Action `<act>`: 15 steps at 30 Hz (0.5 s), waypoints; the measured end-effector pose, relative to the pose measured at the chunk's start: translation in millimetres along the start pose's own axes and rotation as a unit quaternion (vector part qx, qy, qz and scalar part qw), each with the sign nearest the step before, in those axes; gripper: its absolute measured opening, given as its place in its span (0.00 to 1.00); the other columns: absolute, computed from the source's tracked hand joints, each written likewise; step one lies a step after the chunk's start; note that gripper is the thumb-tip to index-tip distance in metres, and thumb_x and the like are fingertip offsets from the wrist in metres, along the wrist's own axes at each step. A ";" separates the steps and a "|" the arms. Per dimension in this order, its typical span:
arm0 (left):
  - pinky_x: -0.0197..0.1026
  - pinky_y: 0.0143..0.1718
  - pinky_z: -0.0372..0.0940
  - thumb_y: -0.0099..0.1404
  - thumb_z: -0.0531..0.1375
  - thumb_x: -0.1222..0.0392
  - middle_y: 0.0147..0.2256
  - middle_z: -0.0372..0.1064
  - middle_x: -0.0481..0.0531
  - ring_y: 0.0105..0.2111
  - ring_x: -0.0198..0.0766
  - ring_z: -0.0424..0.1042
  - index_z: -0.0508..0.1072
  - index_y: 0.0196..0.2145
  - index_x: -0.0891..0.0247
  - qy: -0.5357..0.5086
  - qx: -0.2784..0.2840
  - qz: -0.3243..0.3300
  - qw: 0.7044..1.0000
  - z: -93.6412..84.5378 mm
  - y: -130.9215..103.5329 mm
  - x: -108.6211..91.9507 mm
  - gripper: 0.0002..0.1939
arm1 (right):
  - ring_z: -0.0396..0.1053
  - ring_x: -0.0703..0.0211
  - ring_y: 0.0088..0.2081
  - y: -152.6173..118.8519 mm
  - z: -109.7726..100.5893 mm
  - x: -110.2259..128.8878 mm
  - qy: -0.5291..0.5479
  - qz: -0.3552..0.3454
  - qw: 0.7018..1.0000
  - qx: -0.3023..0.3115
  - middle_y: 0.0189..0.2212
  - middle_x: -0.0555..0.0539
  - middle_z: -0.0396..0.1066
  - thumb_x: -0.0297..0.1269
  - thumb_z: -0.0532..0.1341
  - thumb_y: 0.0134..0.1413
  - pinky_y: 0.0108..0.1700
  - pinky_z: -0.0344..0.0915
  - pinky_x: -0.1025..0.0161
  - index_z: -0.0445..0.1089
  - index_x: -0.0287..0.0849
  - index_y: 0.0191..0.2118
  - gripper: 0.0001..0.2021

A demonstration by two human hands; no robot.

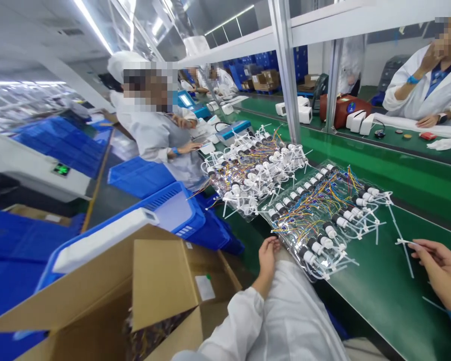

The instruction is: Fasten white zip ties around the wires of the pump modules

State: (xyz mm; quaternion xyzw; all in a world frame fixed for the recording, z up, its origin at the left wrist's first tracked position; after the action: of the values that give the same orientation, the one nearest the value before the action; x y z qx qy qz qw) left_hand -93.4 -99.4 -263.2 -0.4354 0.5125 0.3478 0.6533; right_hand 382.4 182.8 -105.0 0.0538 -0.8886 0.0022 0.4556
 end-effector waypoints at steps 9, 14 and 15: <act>0.39 0.35 0.68 0.68 0.68 0.48 0.35 0.76 0.52 0.31 0.38 0.72 0.80 0.42 0.60 -0.016 0.026 0.159 0.987 5.6 3.3 -126.3 0.13 | 0.84 0.30 0.40 0.6 -1.8 2.3 -0.003 0.005 1.000 -0.003 0.36 0.40 0.86 0.62 0.67 0.51 0.34 0.70 0.44 0.83 0.58 0.41 0.19; 0.50 0.56 0.72 0.74 0.63 0.59 0.48 0.81 0.58 0.47 0.50 0.79 0.84 0.50 0.57 0.258 0.205 0.336 0.882 56.3 4.0 -182.1 0.11 | 0.85 0.30 0.40 2.9 2.9 -4.1 -0.004 -0.022 1.000 0.005 0.34 0.41 0.86 0.61 0.67 0.54 0.38 0.71 0.44 0.84 0.55 0.44 0.20; 0.52 0.60 0.71 0.74 0.62 0.61 0.50 0.81 0.59 0.51 0.51 0.79 0.84 0.50 0.57 0.290 0.231 0.353 0.859 62.8 5.1 -185.3 0.12 | 0.85 0.30 0.38 3.0 2.7 -4.7 0.001 -0.029 1.000 0.000 0.33 0.41 0.86 0.62 0.68 0.54 0.38 0.72 0.44 0.85 0.53 0.43 0.21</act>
State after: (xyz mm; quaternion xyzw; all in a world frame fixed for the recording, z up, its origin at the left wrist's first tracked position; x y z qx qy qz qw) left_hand -118.2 -40.9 -78.1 -0.1430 0.8638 0.2850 0.3900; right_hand 382.6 186.1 -110.2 0.0792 -0.8862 -0.0110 0.4563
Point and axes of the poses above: each hand's wrist, its own y-axis towards the middle knuckle, its own z-axis out of the palm, x = y × z, the point moved 8 cm from there along y, towards the middle knuckle
